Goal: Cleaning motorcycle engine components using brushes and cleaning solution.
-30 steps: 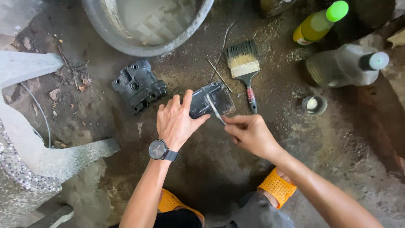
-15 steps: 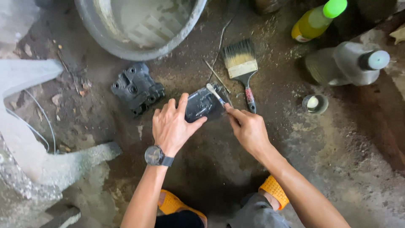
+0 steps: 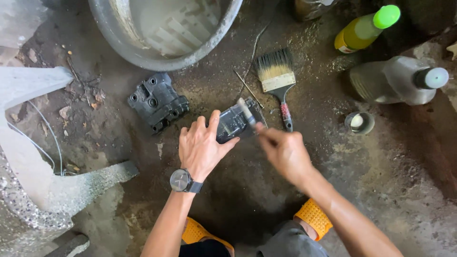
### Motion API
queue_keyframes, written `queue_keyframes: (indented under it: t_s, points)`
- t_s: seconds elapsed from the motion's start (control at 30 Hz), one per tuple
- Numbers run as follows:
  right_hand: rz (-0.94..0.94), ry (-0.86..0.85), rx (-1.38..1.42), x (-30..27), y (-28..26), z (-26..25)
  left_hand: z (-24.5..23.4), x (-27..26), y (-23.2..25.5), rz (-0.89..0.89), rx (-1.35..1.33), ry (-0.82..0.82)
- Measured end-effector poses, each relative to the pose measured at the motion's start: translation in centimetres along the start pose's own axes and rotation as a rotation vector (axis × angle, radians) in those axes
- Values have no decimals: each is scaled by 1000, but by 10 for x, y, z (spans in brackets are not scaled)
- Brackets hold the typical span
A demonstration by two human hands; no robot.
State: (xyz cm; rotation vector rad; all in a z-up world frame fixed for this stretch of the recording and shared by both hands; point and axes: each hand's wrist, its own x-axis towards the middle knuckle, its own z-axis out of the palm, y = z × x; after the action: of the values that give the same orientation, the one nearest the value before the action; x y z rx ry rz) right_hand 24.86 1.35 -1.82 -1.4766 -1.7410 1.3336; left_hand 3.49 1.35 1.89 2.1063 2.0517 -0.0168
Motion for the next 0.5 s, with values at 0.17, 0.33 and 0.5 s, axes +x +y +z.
queue_keyframes:
  t_s: [0.17, 0.33, 0.5]
  points:
    - [9, -7, 10, 1, -4, -2, 0, -1, 2, -23, -5, -26]
    - [-80, 60, 15, -1, -5, 4, -1, 2, -1, -19, 2, -13]
    - [-50, 33, -86, -3, -9, 3, -3, 2, 2, -25, -7, -35]
